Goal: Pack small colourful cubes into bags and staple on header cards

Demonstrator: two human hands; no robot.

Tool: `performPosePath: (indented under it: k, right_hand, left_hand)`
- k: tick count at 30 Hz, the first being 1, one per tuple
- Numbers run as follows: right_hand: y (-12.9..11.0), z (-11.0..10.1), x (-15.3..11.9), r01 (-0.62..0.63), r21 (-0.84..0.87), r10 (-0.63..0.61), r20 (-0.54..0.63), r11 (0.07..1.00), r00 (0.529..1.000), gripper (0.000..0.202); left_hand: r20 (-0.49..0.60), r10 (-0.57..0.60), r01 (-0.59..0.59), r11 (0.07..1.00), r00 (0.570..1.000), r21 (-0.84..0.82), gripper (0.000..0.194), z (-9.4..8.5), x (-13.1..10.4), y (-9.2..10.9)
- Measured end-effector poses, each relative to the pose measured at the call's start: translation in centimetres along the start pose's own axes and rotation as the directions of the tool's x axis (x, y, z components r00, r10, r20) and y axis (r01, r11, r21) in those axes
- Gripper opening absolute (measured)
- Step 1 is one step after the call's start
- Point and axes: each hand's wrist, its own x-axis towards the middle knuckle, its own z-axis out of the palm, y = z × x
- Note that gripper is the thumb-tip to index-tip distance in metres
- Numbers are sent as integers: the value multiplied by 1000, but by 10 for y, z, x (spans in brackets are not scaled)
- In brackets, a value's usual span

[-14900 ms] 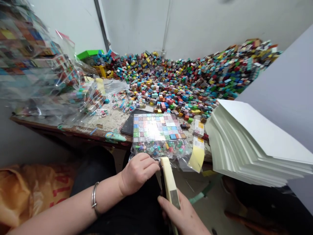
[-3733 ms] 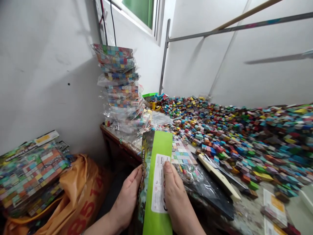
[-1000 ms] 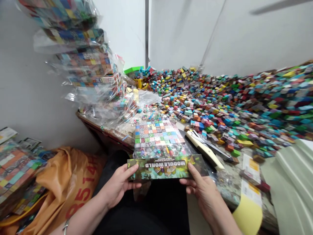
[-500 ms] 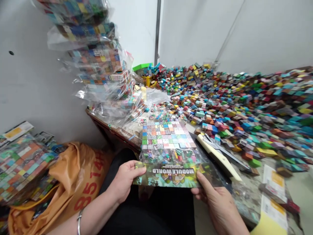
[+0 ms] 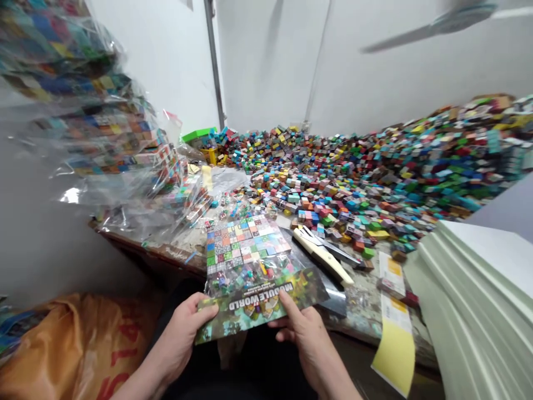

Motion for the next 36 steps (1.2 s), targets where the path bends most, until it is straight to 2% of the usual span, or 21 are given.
performPosePath:
  k: [3,6,10,12,14,17,19,23,27,30,33,36]
  right_hand:
    - [1,2,2,15,10,-15,0,1000,1000,31]
    - [0,1,4,30,15,-30,-21,999,999,29]
    - [-1,1,4,34,26,-34,-12,999,999,28]
    - [-1,2,3,34,28,-34,-14,999,999,27]
    - [0,3,1,36,28,-35,-23,999,999,25]
    - [-1,5,-1,44,31,-43,-20,999,999,24]
    - [-2,6,-2,44,29,-43,-9,999,999,25]
    - [1,9,-2,34,20,-33,-1,999,999,29]
    - [4,8,-3,6,21,-7,46,1000,999,35]
    - [1,0,-4,6,71,-12,82,997,997,40]
    - [-5,-11,-1,38,85,-39,18,996,999,40]
    - [-11,-16,3,69,11,-68,-49,998,996,35]
  left_hand:
    - [34,11,-9,997,999,-74,17,2,-3,1]
    - [88,13,8,970,996,-242,20,5,-12,-2]
    - [147,-36,92,913,988,-398,40,5,-27,-20]
    - [251,-65,151,928,966,-341,50,7,-30,-29]
    - [384,-91,186,958,919,-218,57,13,-31,-35]
    - [492,-76,190,964,868,-186,62,32,-26,-36]
    - [465,-47,201,936,884,-289,59,49,-23,-33]
    - [305,-59,196,876,951,-440,51,69,-19,-26]
    - [216,-78,178,851,973,-494,42,67,-16,-22]
    - [143,-131,185,852,981,-490,41,61,-14,-20]
    - [67,-163,175,861,984,-478,41,58,-14,-18]
    - [54,-172,177,862,984,-475,41,57,-14,-18]
